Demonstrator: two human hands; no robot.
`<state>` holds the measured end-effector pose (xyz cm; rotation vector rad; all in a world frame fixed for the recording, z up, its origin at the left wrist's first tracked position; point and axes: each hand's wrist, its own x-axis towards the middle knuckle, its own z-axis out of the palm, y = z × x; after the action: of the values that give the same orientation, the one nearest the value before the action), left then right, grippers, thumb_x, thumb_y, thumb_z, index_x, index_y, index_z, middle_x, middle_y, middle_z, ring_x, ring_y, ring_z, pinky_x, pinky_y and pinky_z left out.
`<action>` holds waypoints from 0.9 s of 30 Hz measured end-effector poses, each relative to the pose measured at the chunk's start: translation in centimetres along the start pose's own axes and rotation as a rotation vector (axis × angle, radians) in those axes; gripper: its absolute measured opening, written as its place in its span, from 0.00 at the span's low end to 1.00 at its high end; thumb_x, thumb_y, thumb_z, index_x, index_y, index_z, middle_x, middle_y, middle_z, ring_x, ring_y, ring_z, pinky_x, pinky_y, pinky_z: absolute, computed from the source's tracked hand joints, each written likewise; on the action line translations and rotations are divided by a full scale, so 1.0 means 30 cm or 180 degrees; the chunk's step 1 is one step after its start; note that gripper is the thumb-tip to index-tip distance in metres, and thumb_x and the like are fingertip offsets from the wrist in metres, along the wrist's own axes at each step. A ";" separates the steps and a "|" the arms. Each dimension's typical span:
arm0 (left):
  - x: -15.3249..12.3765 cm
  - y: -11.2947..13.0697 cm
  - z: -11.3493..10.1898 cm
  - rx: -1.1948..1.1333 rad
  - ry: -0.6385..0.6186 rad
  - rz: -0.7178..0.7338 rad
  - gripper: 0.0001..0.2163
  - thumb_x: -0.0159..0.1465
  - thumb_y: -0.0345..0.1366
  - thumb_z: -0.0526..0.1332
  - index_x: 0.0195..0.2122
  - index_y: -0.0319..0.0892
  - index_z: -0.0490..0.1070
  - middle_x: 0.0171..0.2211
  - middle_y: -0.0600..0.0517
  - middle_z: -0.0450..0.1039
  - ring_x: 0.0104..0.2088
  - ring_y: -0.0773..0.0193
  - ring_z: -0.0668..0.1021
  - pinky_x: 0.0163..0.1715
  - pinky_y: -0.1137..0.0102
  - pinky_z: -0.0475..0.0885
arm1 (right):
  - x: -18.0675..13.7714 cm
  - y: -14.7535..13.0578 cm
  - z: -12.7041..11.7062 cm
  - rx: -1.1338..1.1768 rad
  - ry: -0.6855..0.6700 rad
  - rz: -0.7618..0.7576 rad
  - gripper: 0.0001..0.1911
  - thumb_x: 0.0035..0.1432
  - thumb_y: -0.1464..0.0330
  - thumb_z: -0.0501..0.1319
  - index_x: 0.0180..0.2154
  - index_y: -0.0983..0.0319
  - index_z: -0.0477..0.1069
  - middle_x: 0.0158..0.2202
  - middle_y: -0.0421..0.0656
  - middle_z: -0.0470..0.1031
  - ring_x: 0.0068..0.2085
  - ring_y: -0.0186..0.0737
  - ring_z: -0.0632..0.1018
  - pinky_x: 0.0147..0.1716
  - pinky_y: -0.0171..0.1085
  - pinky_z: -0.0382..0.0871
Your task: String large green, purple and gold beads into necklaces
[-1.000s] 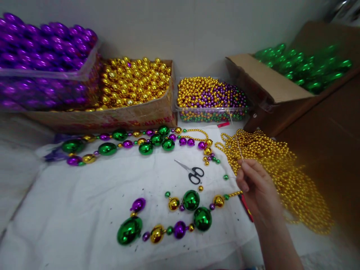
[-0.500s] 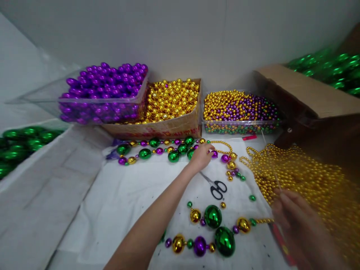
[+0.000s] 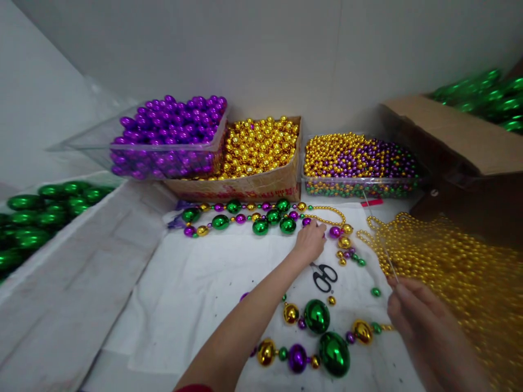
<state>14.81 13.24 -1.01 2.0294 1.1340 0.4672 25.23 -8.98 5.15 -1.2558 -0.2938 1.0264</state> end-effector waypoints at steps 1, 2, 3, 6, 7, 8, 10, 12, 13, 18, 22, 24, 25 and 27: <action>-0.018 -0.004 -0.009 -0.0230 -0.0014 -0.0071 0.09 0.59 0.32 0.59 0.41 0.41 0.73 0.44 0.44 0.70 0.46 0.53 0.73 0.46 0.61 0.67 | -0.005 0.000 -0.004 -0.0099 -0.0002 0.0032 0.13 0.51 0.61 0.66 0.38 0.59 0.73 0.23 0.39 0.69 0.19 0.27 0.60 0.18 0.27 0.59; -0.040 -0.008 -0.021 -0.0462 -0.0038 -0.0149 0.10 0.61 0.35 0.58 0.43 0.41 0.73 0.42 0.44 0.71 0.42 0.55 0.74 0.42 0.63 0.69 | -0.008 0.002 -0.006 -0.0224 -0.0009 0.0073 0.14 0.51 0.59 0.66 0.38 0.59 0.73 0.23 0.39 0.70 0.18 0.27 0.59 0.17 0.27 0.57; -0.065 -0.014 -0.035 -0.0648 -0.0068 -0.0213 0.12 0.64 0.38 0.55 0.45 0.40 0.72 0.40 0.44 0.73 0.38 0.58 0.76 0.38 0.65 0.71 | -0.011 0.007 -0.007 -0.0385 -0.0029 0.0131 0.16 0.50 0.58 0.66 0.38 0.60 0.72 0.23 0.39 0.70 0.18 0.27 0.59 0.17 0.27 0.56; -0.144 -0.031 -0.077 -0.1921 -0.0183 -0.0598 0.16 0.68 0.37 0.46 0.49 0.39 0.69 0.37 0.43 0.75 0.31 0.65 0.76 0.32 0.70 0.72 | -0.015 0.035 0.002 -0.0991 -0.0258 0.0348 0.23 0.49 0.53 0.65 0.41 0.62 0.71 0.22 0.41 0.71 0.17 0.27 0.58 0.15 0.27 0.50; -0.168 -0.035 -0.089 -0.2649 -0.0218 -0.0811 0.15 0.68 0.36 0.46 0.47 0.38 0.69 0.37 0.43 0.75 0.30 0.66 0.76 0.32 0.71 0.72 | -0.018 0.047 0.008 -0.1170 -0.0354 0.0384 0.25 0.50 0.52 0.64 0.43 0.63 0.71 0.21 0.41 0.71 0.17 0.28 0.58 0.15 0.27 0.49; -0.189 -0.039 -0.098 -0.3431 -0.0238 -0.1043 0.14 0.68 0.35 0.47 0.45 0.37 0.70 0.37 0.43 0.75 0.30 0.68 0.76 0.32 0.73 0.72 | -0.023 0.058 0.014 -0.1317 -0.0434 0.0388 0.26 0.51 0.51 0.62 0.45 0.64 0.71 0.21 0.42 0.72 0.17 0.28 0.58 0.15 0.28 0.48; -0.221 -0.044 -0.109 -0.4705 -0.0170 -0.1405 0.10 0.66 0.33 0.52 0.40 0.35 0.71 0.37 0.43 0.75 0.30 0.69 0.76 0.32 0.75 0.71 | -0.037 0.074 0.027 -0.1543 -0.0505 0.0336 0.27 0.53 0.50 0.60 0.47 0.64 0.70 0.22 0.42 0.73 0.17 0.28 0.58 0.16 0.28 0.48; -0.239 -0.048 -0.112 -0.5209 -0.0027 -0.1540 0.07 0.65 0.30 0.54 0.38 0.34 0.71 0.36 0.43 0.75 0.31 0.68 0.77 0.32 0.75 0.71 | -0.057 0.078 0.036 -0.1719 -0.0448 0.0284 0.27 0.54 0.50 0.59 0.46 0.63 0.71 0.22 0.41 0.72 0.18 0.28 0.58 0.16 0.28 0.48; -0.244 -0.051 -0.112 -0.5327 0.0036 -0.1584 0.07 0.65 0.29 0.54 0.37 0.33 0.71 0.36 0.43 0.75 0.31 0.67 0.77 0.33 0.75 0.72 | -0.068 0.076 0.039 -0.1804 -0.0394 0.0268 0.26 0.53 0.50 0.60 0.46 0.63 0.72 0.21 0.41 0.72 0.18 0.28 0.58 0.16 0.28 0.48; -0.254 -0.065 -0.100 -0.5519 -0.0011 -0.1812 0.11 0.66 0.33 0.54 0.36 0.31 0.72 0.35 0.41 0.76 0.29 0.68 0.76 0.30 0.75 0.72 | -0.112 0.060 0.048 -0.2159 -0.0230 0.0035 0.23 0.52 0.51 0.60 0.40 0.62 0.75 0.18 0.40 0.70 0.21 0.34 0.66 0.15 0.29 0.50; -0.266 -0.073 -0.118 -0.5477 -0.0059 -0.1753 0.11 0.66 0.34 0.54 0.36 0.31 0.72 0.36 0.40 0.76 0.29 0.68 0.75 0.30 0.74 0.72 | -0.125 0.051 0.049 -0.2206 -0.0189 -0.0058 0.22 0.52 0.52 0.60 0.39 0.62 0.76 0.17 0.39 0.68 0.20 0.33 0.66 0.16 0.29 0.52; -0.271 -0.081 -0.146 -0.5449 -0.0038 -0.1662 0.10 0.65 0.34 0.54 0.36 0.32 0.72 0.36 0.41 0.76 0.29 0.68 0.75 0.30 0.74 0.72 | -0.124 0.045 0.046 -0.2156 -0.0166 -0.0040 0.22 0.51 0.52 0.61 0.39 0.62 0.76 0.18 0.39 0.68 0.19 0.31 0.62 0.16 0.29 0.51; -0.273 -0.087 -0.164 -0.5434 -0.0002 -0.1615 0.10 0.65 0.34 0.54 0.36 0.32 0.72 0.36 0.41 0.76 0.29 0.68 0.75 0.30 0.74 0.72 | -0.122 0.041 0.045 -0.2138 -0.0152 -0.0010 0.22 0.51 0.52 0.61 0.40 0.62 0.75 0.18 0.38 0.68 0.18 0.30 0.60 0.15 0.28 0.50; -0.274 -0.100 -0.208 -0.5391 0.0086 -0.1529 0.10 0.65 0.35 0.55 0.37 0.33 0.72 0.35 0.43 0.76 0.28 0.68 0.75 0.30 0.74 0.72 | -0.116 0.029 0.044 -0.2117 -0.0131 0.0037 0.22 0.52 0.53 0.61 0.42 0.62 0.75 0.19 0.38 0.68 0.17 0.28 0.57 0.14 0.28 0.48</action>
<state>4.78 10.03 1.13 0.2752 0.6676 0.7875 22.00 -10.86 5.98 -1.8303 -0.6994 0.9980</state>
